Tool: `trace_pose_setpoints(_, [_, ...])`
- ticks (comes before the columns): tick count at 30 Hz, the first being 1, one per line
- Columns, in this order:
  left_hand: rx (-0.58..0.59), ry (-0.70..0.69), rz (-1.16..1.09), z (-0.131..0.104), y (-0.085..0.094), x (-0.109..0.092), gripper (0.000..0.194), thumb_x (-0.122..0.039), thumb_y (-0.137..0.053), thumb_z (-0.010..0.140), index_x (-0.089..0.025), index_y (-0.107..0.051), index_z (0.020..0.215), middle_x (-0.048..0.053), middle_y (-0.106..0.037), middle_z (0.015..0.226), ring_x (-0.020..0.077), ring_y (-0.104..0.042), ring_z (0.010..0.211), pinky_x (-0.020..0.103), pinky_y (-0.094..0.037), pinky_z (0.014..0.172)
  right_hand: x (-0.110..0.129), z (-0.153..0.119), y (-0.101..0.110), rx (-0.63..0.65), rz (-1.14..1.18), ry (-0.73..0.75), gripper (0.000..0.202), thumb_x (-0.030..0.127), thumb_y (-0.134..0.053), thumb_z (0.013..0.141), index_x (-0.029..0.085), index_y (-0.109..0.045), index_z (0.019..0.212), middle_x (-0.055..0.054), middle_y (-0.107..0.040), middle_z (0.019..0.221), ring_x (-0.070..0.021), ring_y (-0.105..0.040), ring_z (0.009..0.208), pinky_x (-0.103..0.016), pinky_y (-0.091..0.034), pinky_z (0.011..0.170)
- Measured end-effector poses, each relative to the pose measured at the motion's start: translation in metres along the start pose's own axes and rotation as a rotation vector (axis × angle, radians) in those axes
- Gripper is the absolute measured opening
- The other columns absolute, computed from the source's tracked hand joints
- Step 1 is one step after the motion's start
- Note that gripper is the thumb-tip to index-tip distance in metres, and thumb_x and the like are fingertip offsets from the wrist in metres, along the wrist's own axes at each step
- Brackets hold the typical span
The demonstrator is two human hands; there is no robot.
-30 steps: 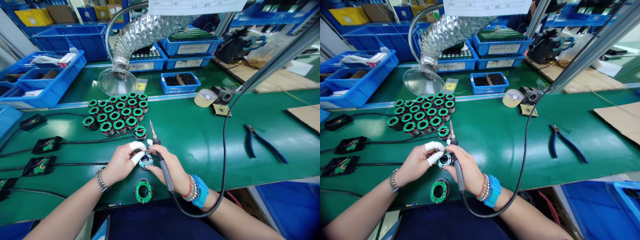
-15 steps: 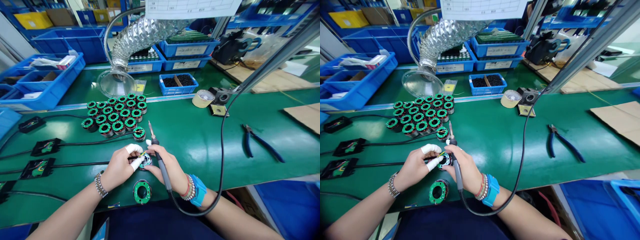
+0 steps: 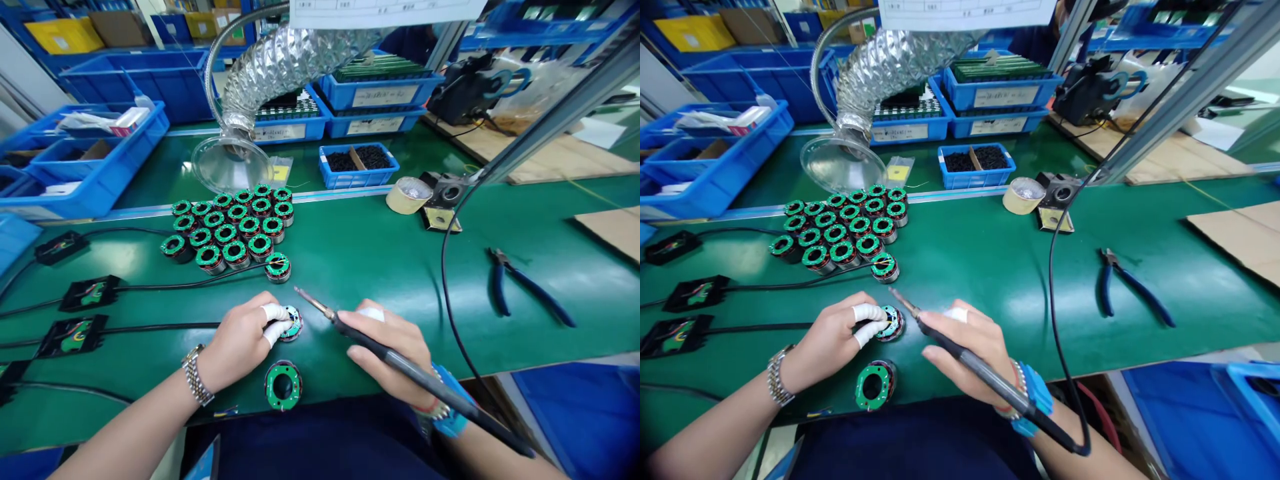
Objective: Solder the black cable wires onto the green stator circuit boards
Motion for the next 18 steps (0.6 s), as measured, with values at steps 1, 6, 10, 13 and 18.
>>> trace_pose_setpoints(1, [0.01,0.021,0.017,0.0,-0.001,0.001,0.012,-0.021,-0.052,0.087,-0.019,-0.064,0.085,0.001,-0.061,0.083,0.013,-0.057,0.073,0.024,-0.046,0.068,0.0,-0.001,0.003,0.006,0.019,-0.007,0.026,0.016,-0.058,0.08,0.019,-0.064,0.105,-0.004,-0.069,0.074,-0.0155,-0.061,0.064,-0.029,-0.05,0.058])
trace_pose_setpoints(6, [0.053,0.083,0.07,0.0,-0.004,0.001,0.014,-0.024,-0.05,0.088,-0.019,-0.063,0.084,0.002,-0.061,0.084,0.0138,-0.057,0.072,0.025,-0.045,0.067,-0.01,-0.002,-0.001,0.072,0.2,-0.119,0.022,0.012,-0.055,0.079,0.02,-0.068,0.094,-0.003,-0.066,0.064,-0.0144,-0.055,0.057,-0.029,-0.046,0.054])
trace_pose_setpoints(10, [0.061,0.09,0.081,0.0,-0.003,-0.001,0.016,-0.024,-0.048,0.089,-0.019,-0.062,0.084,0.002,-0.06,0.083,0.0143,-0.057,0.072,0.026,-0.044,0.066,-0.012,-0.002,-0.005,0.075,0.205,-0.13,0.02,0.013,-0.055,0.079,0.02,-0.068,0.093,-0.003,-0.064,0.062,-0.0145,-0.054,0.056,-0.03,-0.045,0.054])
trace_pose_setpoints(13, [0.062,0.093,0.082,0.0,-0.004,-0.001,0.015,-0.023,-0.048,0.088,-0.019,-0.062,0.084,0.002,-0.06,0.084,0.0143,-0.057,0.072,0.026,-0.044,0.066,-0.012,-0.001,-0.008,0.092,0.213,-0.119,0.02,0.013,-0.055,0.079,0.019,-0.069,0.093,-0.003,-0.064,0.062,-0.0141,-0.053,0.056,-0.03,-0.044,0.053])
trace_pose_setpoints(18, [0.058,0.097,0.083,0.0,-0.003,-0.001,0.015,-0.024,-0.048,0.088,-0.018,-0.061,0.082,0.002,-0.06,0.084,0.0144,-0.057,0.071,0.026,-0.044,0.065,-0.011,-0.002,-0.007,0.095,0.221,-0.114,0.019,0.014,-0.055,0.08,0.018,-0.069,0.093,-0.003,-0.063,0.062,-0.0141,-0.053,0.056,-0.03,-0.044,0.054])
Point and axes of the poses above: each hand's wrist, its own z-axis towards the middle knuckle, its own y-axis out of the back of the hand, x = y × z, the point moved 10 cm from there along z, towards the middle knuckle
